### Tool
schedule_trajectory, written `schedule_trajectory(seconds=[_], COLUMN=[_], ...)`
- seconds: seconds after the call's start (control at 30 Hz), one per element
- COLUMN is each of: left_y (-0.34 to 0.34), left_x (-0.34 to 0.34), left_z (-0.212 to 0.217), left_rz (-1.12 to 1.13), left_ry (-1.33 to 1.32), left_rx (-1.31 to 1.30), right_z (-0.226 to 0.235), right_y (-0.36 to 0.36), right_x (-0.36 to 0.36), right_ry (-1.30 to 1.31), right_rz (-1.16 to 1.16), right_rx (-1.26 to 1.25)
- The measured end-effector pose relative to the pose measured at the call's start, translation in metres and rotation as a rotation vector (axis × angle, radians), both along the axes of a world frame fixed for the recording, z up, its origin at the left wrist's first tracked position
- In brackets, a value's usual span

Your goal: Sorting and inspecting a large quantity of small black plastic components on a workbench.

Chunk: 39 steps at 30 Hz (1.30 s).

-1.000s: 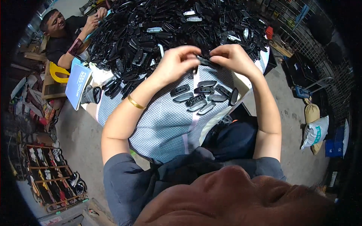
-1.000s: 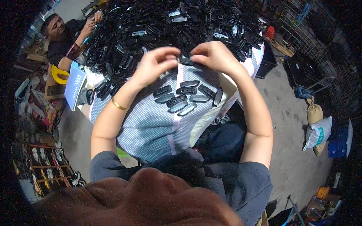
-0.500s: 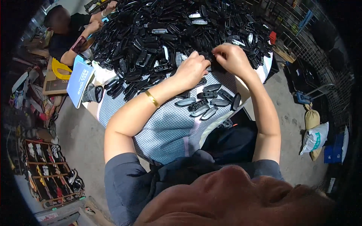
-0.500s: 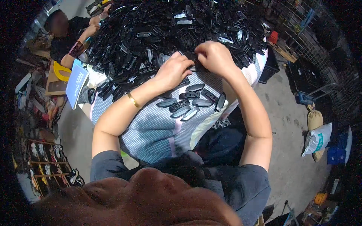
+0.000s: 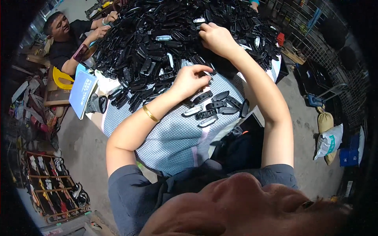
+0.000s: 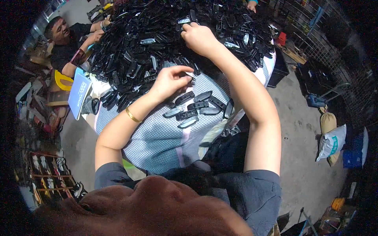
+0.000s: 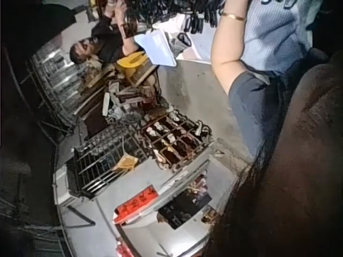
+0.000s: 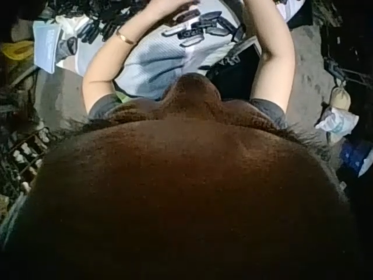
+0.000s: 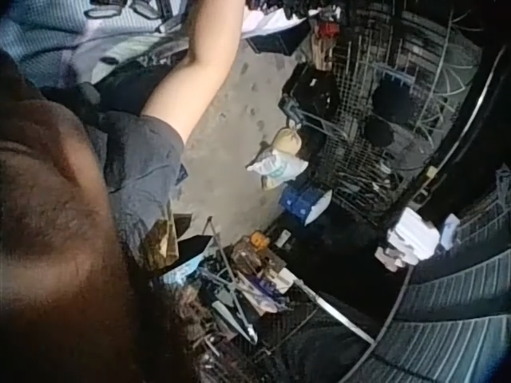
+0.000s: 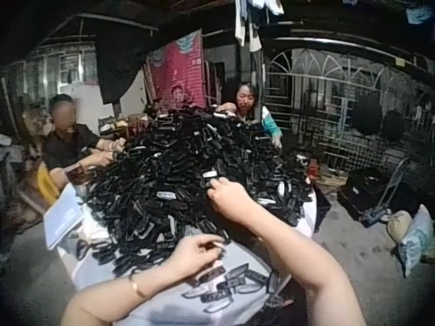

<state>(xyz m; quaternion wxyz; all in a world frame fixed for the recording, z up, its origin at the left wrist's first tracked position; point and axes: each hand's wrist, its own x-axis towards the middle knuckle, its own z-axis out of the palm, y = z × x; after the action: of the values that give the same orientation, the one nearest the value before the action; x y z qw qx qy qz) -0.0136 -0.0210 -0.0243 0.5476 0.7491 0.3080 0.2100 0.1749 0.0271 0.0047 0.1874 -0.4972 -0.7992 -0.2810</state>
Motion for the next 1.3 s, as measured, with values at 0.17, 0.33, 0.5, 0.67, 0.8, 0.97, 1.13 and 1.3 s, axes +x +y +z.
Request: schedule_trajectory(seconds=[0.17,0.33,0.5,0.67,0.8,0.97,1.13,1.3], left_y=[0.015,0.015,0.014,0.012,0.009,0.004,0.006,0.012], left_x=[-0.001,0.001,-0.002,0.0,-0.001,-0.001,-0.008,-0.012], left_z=[-0.011,-0.002,-0.003,-0.006,-0.006,0.004,0.012,0.011], left_rz=[0.032,0.097,0.115,0.1,0.118,0.102,0.012,-0.093], left_ry=[-0.388,-0.482,-0.31,-0.327,-0.356,-0.457,-0.406,-0.441], left_rx=[-0.324,-0.398,-0.057,-0.041,-0.051,0.029,0.056,0.177], right_z=[0.008,-0.004,-0.022,-0.028,-0.028,-0.026,-0.02,-0.026], right_y=[-0.034,-0.085,-0.106,-0.109,-0.112,-0.112,-0.113,-0.118], right_x=[0.004,-0.002,-0.011,-0.017,-0.024,-0.034,-0.024,-0.034], right_ry=[0.169,0.836,0.916,0.851,0.757,0.738,1.016,0.843], right_rz=[-0.007,0.165,0.201,0.221,0.173,0.151,0.147,0.207], right_rx=[-0.04,-0.426,-0.375,-0.208,-0.094,-0.018,-0.637,-0.218])
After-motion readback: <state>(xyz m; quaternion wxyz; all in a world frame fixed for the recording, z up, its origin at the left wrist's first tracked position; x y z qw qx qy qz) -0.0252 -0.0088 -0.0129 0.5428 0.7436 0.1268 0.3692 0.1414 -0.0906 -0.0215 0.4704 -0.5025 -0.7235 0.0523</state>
